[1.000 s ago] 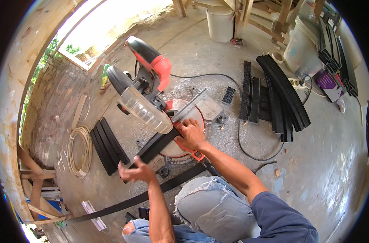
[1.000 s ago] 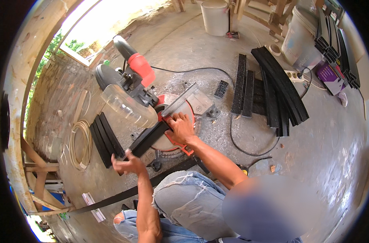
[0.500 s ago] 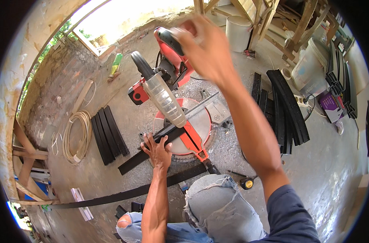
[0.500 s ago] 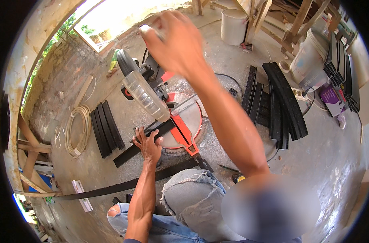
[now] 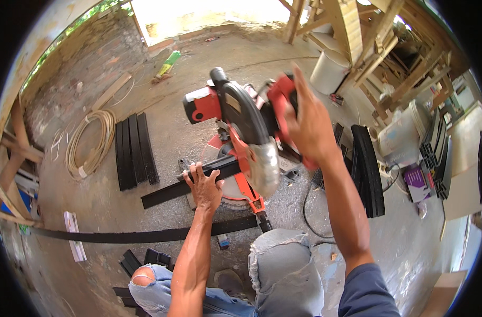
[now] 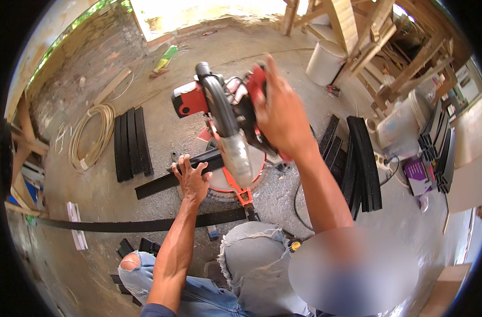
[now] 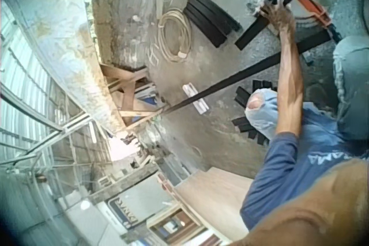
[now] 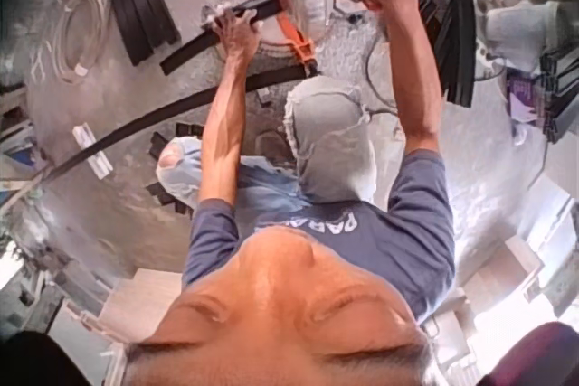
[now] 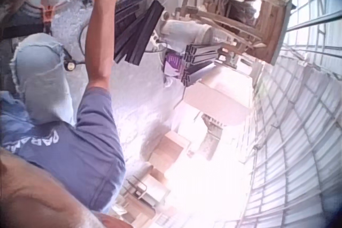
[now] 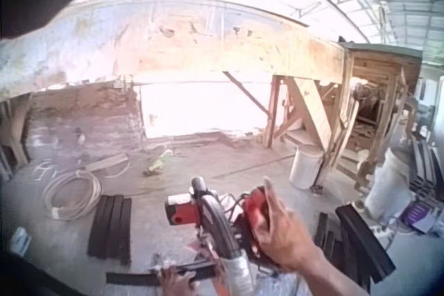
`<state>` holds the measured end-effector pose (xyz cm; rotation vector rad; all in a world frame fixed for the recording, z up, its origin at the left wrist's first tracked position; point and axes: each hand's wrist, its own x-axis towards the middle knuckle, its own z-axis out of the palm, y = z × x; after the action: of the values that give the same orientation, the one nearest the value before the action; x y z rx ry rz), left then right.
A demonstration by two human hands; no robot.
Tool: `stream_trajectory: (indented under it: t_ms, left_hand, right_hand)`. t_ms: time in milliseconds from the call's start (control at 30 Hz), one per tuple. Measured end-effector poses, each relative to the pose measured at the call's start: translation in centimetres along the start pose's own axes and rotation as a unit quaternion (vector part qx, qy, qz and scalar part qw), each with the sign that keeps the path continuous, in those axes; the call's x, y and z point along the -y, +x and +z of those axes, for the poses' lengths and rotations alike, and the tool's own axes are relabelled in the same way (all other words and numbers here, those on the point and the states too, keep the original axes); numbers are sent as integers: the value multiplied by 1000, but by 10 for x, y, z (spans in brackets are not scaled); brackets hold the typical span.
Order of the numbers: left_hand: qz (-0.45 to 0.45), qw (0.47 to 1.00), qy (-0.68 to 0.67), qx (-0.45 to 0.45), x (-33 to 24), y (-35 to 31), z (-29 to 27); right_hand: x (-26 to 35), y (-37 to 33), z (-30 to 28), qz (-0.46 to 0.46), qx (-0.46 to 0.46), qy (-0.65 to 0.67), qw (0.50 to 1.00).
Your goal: The person measures a black wooden board with a tape measure and cuts it using a miter saw.
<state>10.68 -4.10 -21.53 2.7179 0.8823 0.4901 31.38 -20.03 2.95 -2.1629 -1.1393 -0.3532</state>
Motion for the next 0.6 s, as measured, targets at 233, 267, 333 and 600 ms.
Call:
stream_trajectory:
  t_ms: [233,267,333,600]
  left_hand:
    - [-18,1000,18,8,-4,3,1]
    - [-11,1000,17,4,-2,3,2]
    - [-16,1000,17,5,-4,5,3]
    - [-10,1000,3,3,-7,7,1]
  right_hand:
    - [-16,-111,20,-8,-77,24,997]
    - [-19,-120,27,-23,-94,15,995]
    - [-26,-137,34,-13,-106,8,994]
    - [-38,-164,51,48,-128,70,988]
